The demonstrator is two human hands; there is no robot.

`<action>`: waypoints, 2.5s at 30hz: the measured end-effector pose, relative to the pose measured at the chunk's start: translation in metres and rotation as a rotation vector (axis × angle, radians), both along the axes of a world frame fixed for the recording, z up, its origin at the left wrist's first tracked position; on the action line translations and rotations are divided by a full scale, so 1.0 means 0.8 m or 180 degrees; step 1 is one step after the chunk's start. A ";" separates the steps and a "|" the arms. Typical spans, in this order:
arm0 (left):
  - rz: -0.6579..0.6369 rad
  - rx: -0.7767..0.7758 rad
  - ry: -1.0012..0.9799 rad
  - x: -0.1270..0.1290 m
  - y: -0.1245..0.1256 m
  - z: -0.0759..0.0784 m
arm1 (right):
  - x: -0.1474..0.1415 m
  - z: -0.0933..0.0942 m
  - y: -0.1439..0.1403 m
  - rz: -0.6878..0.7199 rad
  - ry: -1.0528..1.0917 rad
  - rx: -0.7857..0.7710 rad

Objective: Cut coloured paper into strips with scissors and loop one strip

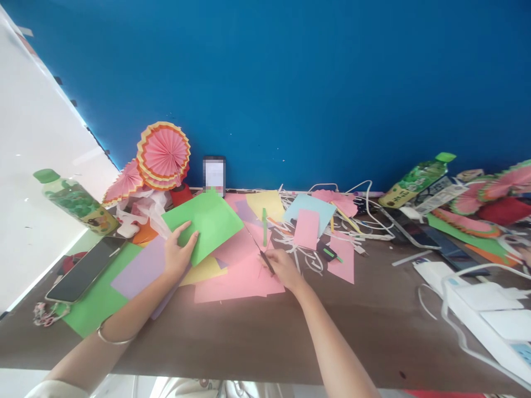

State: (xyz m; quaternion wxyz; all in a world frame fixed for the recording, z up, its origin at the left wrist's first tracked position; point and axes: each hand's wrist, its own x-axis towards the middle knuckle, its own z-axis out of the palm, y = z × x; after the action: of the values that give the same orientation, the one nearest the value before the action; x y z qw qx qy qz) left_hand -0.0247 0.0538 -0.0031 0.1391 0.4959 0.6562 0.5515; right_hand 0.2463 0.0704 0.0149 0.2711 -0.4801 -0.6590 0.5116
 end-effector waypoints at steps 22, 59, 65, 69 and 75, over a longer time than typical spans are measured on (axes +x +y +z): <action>-0.0210 -0.0038 0.0009 0.010 -0.008 0.000 | -0.003 0.011 -0.002 0.0347 0.0304 0.0034; -0.0277 0.0039 0.0204 0.013 -0.013 0.005 | -0.003 0.006 -0.001 0.0301 0.0488 -0.0169; -0.0268 0.0136 0.0298 0.011 -0.013 0.003 | -0.002 0.006 -0.001 0.0258 0.0433 -0.0159; -0.0226 0.0209 0.0399 0.010 -0.013 0.001 | -0.001 0.003 0.001 0.0173 0.0376 -0.0224; -0.0227 0.0289 0.0458 0.010 -0.013 0.002 | 0.000 -0.001 0.002 0.0152 0.0421 -0.0180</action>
State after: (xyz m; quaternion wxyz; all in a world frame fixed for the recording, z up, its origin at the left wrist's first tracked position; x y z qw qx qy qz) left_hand -0.0166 0.0435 -0.0014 0.0884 0.5631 0.6208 0.5383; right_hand 0.2462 0.0719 0.0142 0.2881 -0.4369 -0.6362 0.5669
